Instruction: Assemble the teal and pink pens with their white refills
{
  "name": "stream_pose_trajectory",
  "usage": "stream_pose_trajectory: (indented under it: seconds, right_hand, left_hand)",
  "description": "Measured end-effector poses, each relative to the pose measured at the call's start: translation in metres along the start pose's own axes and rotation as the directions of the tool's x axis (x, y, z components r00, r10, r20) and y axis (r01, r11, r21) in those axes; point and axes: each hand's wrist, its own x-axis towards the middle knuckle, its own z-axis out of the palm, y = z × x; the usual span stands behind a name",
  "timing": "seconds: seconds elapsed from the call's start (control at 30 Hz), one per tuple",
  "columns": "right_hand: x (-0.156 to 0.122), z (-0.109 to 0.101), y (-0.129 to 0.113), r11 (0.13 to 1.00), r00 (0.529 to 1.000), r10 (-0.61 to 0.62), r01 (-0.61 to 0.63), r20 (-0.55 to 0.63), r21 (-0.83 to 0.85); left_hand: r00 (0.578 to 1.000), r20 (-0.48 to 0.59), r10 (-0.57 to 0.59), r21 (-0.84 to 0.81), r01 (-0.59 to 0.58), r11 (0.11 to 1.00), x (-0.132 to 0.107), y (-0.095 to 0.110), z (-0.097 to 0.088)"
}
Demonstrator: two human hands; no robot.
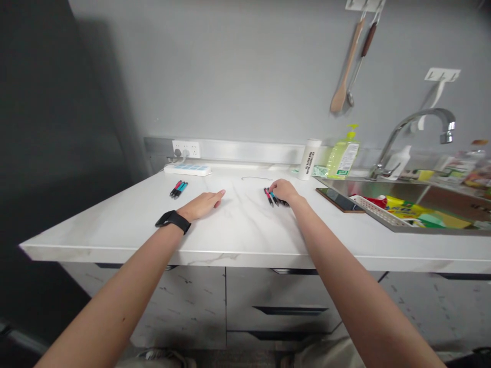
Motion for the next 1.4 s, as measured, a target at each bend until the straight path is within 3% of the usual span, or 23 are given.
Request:
stream_pose_trajectory:
  seconds: [0.17,0.43,1.13,1.4]
  right_hand:
    - [0.001,0.003,0.001,1.000,1.000,0.010,-0.010,-0.020,0.017]
    - [0.001,0.002,-0.003,0.987,0.982,0.099,-0.076,-0.161,0.143]
    - [0.005,0.009,0.000,0.977,0.995,0.078,-0.065,-0.056,0.204]
    - [0.004,0.011,-0.009,0.977,0.998,-0.020,0.032,-0.059,0.211]
  left_hand:
    - [1.000,0.003,0.012,0.023,-0.012,1.000,0.001,0.002,0.000]
    - [0.999,0.019,0.039,0.067,-0.040,0.997,0.003,0.003,0.001]
    - [1.000,-0.004,-0.009,0.022,0.009,1.000,0.001,0.004,0.001]
    - [0.999,-0.040,0.031,0.077,-0.027,0.997,0.002,0.003,0.001]
